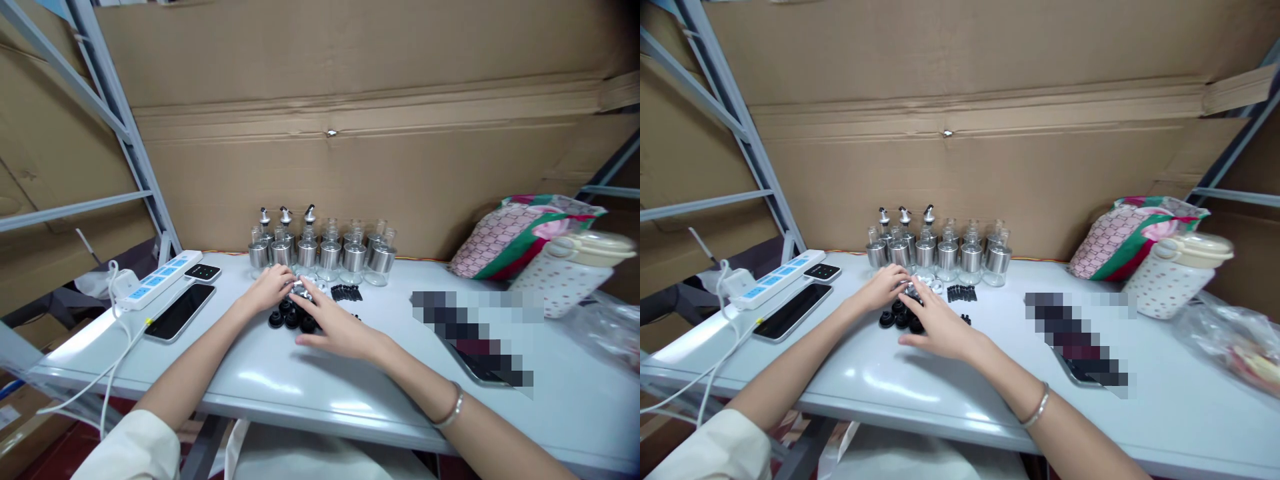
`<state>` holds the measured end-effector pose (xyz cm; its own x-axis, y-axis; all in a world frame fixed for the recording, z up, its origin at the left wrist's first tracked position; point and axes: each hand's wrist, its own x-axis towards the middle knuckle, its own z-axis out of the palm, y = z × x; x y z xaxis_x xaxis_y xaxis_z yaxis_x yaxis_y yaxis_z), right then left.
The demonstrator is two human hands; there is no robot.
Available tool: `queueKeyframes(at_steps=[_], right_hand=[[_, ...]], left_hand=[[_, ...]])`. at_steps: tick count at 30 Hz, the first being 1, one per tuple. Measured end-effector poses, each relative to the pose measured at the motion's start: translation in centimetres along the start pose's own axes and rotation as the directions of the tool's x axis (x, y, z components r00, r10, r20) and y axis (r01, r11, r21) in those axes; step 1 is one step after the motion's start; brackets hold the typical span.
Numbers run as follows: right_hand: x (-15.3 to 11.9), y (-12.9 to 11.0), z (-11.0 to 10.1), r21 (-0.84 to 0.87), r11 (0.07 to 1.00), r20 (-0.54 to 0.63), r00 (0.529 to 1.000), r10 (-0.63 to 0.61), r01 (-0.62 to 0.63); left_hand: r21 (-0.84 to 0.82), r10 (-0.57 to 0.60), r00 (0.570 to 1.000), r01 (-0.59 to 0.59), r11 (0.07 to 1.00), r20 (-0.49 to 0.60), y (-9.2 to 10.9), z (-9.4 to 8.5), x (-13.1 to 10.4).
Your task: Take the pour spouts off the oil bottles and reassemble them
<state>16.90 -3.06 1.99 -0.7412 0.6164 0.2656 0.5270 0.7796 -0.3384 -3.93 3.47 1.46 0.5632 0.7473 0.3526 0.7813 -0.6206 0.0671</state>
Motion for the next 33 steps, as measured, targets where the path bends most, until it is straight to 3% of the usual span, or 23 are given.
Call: queueKeyframes(at_steps=[3, 5, 7, 11, 13, 18, 22, 28, 33], right_hand=[[1.6, 0.9, -1.2, -0.035, 0.999, -0.264, 0.964, -0.036, 0.028], [3.7, 2.0, -2.9, -0.042, 0.999, -0.466, 0.885, -0.023, 0.004], [6.4, 3.4, -5.1, -0.068, 0.996, -0.562, 0.827, 0.010, -0.058], [11.8, 6.3, -9.7, -0.268, 0.893, -0.433, 0.873, 0.223, -0.361], [13.6, 7.3, -11.0, -0.286, 0.860, -0.398, 0.869, 0.295, -0.423], [16.3, 9.0, -11.3, -0.331, 0.822, -0.241, 0.884, 0.400, -0.463], [18.0, 10.0, -10.9, -0.329, 0.830, -0.184, 0.893, 0.411, -0.450], [18.2, 9.9, -11.3, -0.273, 0.862, -0.272, 0.894, 0.357, -0.427], [17.0, 8.6, -14.9, -0.235, 0.908, -0.422, 0.878, 0.227, -0.348]], left_hand=[[0.019, -0.011, 1.000, 0.012, 1.000, -0.018, 0.2, -0.3, 0.0], [0.015, -0.012, 0.999, 0.012, 1.000, -0.033, 0.3, -0.5, 0.0], [0.010, -0.001, 0.999, 0.001, 1.000, -0.043, 0.5, -0.6, 0.0], [-0.002, 0.035, 0.998, -0.036, 0.999, -0.048, 1.2, -0.9, 0.0], [-0.007, 0.063, 0.997, -0.063, 0.998, -0.048, 1.5, -1.1, -0.1], [0.002, 0.113, 0.993, -0.113, 0.994, -0.046, 2.3, -1.7, -0.2], [-0.009, 0.139, 0.989, -0.140, 0.990, -0.042, 3.3, -2.1, -0.3], [0.019, 0.153, 0.985, -0.152, 0.988, -0.083, 4.5, -2.8, -0.5], [-0.012, 0.077, 0.966, -0.082, 0.997, -0.247, 4.8, -2.9, -0.6]])
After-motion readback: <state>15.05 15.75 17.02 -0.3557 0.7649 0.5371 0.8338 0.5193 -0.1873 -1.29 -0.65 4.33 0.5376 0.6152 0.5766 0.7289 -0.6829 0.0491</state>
